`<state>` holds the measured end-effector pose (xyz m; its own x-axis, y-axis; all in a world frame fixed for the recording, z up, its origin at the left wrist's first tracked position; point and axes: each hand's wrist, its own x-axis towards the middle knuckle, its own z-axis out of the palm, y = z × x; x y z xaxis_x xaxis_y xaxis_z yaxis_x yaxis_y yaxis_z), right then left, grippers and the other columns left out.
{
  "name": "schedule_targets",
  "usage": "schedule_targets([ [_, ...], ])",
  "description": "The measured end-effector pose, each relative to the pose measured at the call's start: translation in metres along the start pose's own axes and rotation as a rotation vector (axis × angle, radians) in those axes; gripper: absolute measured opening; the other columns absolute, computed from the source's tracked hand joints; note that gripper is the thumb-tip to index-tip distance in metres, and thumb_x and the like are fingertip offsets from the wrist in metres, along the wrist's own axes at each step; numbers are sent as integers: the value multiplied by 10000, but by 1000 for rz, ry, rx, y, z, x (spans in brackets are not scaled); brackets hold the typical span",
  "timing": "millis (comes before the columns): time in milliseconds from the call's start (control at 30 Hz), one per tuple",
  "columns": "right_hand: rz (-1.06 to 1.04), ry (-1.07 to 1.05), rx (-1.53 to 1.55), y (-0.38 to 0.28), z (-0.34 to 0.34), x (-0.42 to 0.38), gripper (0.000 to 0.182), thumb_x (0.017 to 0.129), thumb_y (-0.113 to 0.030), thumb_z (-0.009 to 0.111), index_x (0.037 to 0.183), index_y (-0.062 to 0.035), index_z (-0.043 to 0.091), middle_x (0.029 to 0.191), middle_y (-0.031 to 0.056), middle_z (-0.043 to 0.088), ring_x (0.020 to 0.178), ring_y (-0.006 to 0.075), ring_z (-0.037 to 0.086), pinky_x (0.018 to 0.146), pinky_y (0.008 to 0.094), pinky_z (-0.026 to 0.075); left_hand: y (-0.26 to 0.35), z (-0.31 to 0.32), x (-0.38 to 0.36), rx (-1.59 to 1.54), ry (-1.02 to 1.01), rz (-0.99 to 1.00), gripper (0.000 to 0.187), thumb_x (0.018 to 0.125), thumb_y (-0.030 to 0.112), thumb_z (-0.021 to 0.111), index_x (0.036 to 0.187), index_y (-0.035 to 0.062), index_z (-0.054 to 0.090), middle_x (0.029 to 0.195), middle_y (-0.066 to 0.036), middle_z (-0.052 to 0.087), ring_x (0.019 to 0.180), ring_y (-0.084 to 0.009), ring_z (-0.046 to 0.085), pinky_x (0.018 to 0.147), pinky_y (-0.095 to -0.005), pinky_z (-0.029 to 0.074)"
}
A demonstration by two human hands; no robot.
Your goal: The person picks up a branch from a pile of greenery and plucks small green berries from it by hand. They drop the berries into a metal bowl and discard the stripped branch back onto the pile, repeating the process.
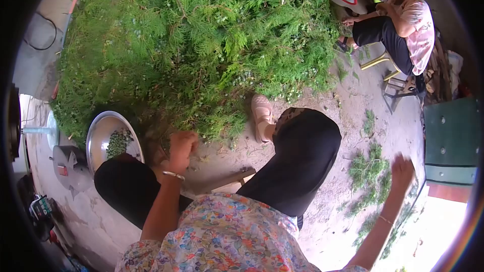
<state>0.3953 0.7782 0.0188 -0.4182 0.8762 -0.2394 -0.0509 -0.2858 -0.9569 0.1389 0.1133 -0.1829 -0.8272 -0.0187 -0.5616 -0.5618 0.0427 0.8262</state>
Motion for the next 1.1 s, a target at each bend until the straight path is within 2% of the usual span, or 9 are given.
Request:
schedule_targets([
  [33, -62, 124, -116, 12, 130, -67, 380, 913, -163, 436, 1163, 122, 418, 1154, 293, 514, 998, 381, 560, 837, 425, 481, -13, 3, 15, 272, -115, 33, 231, 758, 155, 663, 876, -33, 596, 694, -129, 620, 540, -189, 578, 459, -295, 437],
  [67, -9, -399, -18, 25, 160, -69, 418, 895, -141, 493, 1180, 155, 418, 1104, 278, 552, 996, 359, 572, 829, 377, 493, -25, 11, 23, 273, -117, 26, 231, 758, 155, 663, 876, -33, 596, 694, -129, 620, 540, -189, 578, 459, -295, 437],
  [133, -102, -426, -191, 48, 297, -135, 380, 872, -138, 545, 1137, 126, 484, 991, 233, 613, 862, 281, 628, 786, 348, 504, -44, 36, 31, 825, 74, 426, 310, 712, 183, 700, 890, -36, 572, 752, -191, 622, 634, -271, 611, 561, -371, 487],
  [300, 24, -850, -249, 92, 457, -200, 305, 882, -103, 523, 1090, 120, 518, 875, 179, 652, 789, 226, 640, 749, 309, 509, -51, 64, 54, 1110, -90, 375, 405, 676, 207, 722, 944, -34, 539, 876, -214, 600, 828, -370, 587, 764, -418, 477],
  [633, 275, -743, -437, 105, 488, -211, 310, 879, -116, 483, 1051, 141, 486, 774, 191, 626, 668, 221, 625, 652, 323, 528, -75, 111, 131, 1418, 119, 611, 444, 699, 84, 669, 1065, -53, 458, 1103, -290, 469, 1082, -403, 451, 835, -506, 404],
  [767, 231, -729, -426, 107, 487, -205, 377, 858, -172, 545, 1033, 156, 481, 726, 221, 617, 624, 267, 630, 596, 353, 532, -75, 117, 148, 1482, 40, 412, 460, 694, 49, 635, 1106, -57, 460, 1060, -274, 519, 1035, -409, 496, 805, -513, 412],
  [867, 238, -749, -394, 109, 481, -201, 398, 855, -190, 557, 1029, 160, 480, 721, 231, 614, 623, 287, 632, 592, 358, 530, -88, 96, 169, 1275, -73, 232, 385, 690, 17, 584, 1071, -16, 541, 763, -168, 617, 754, -350, 617, 679, -442, 465],
  [967, 255, -749, -374, 107, 480, -201, 399, 853, -187, 556, 1031, 162, 478, 720, 238, 613, 624, 289, 631, 601, 356, 529, -90, 62, 183, 919, 132, 493, 206, 710, 8, 585, 916, 15, 596, 725, -169, 611, 681, -315, 609, 598, -370, 467],
  [1100, 261, -772, -403, 103, 481, -203, 390, 850, -178, 551, 1031, 161, 481, 718, 230, 616, 630, 277, 634, 604, 345, 530, -66, 23, 182, 245, 120, 270, 170, 733, -2, 583, 891, 41, 632, 737, -181, 612, 649, -293, 593, 541, -343, 455],
])
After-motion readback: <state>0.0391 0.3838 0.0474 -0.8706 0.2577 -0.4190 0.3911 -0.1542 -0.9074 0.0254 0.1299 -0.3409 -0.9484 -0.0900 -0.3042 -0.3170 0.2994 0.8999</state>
